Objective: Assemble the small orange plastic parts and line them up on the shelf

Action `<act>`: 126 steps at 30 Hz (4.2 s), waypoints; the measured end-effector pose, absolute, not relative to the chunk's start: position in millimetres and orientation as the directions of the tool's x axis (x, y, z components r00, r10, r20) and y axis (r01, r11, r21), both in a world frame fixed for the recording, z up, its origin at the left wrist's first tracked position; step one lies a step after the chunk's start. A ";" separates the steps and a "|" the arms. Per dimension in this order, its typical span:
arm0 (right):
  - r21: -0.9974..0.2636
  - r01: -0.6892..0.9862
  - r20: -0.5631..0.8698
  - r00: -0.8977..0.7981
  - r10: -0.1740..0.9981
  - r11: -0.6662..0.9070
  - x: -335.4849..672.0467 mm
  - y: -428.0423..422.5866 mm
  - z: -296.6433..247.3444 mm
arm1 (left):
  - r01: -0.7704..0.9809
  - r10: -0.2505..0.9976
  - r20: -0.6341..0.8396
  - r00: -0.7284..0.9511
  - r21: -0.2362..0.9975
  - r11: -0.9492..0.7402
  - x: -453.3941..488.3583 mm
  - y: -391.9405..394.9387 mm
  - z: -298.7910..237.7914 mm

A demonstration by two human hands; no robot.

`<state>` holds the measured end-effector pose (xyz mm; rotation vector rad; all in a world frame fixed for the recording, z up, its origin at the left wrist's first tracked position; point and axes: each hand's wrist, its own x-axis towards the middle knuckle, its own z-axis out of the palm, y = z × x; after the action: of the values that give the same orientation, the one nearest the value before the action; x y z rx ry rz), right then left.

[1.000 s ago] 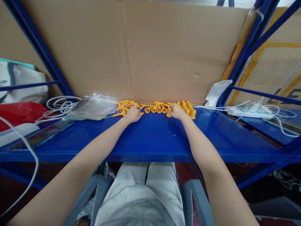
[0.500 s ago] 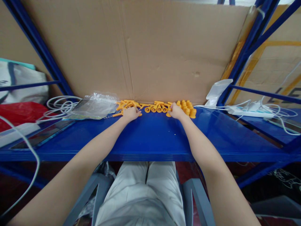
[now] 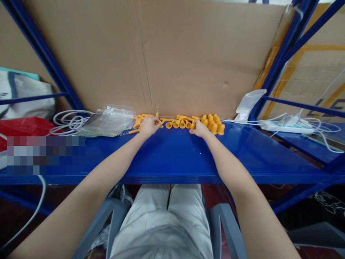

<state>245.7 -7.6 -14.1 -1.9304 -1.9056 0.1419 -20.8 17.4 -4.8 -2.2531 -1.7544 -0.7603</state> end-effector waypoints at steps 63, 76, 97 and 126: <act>-0.190 0.869 0.424 -0.347 0.836 0.457 243.1 9.2 -20.8 | 0.909 0.897 0.249 0.365 0.112 -0.401 -4.5 -8.4 -2.8; -0.467 0.649 0.465 -0.398 0.791 0.601 235.4 6.2 -25.5 | 0.922 0.882 0.342 0.324 0.095 -0.375 -5.8 -11.3 -4.2; -0.872 0.446 0.088 -0.260 0.962 0.200 234.5 -14.0 -10.4 | 0.908 0.867 0.371 0.332 0.124 -0.401 -4.5 -11.4 -4.2; -0.798 0.535 0.146 -0.276 0.950 0.278 239.9 -15.8 -4.7 | 0.930 0.887 0.370 0.275 0.131 -0.343 -0.9 -17.5 0.8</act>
<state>239.9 -15.8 -4.7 -1.3327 -1.9196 0.8429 -0.9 -17.5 0.8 -2.4169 -1.7315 -0.5847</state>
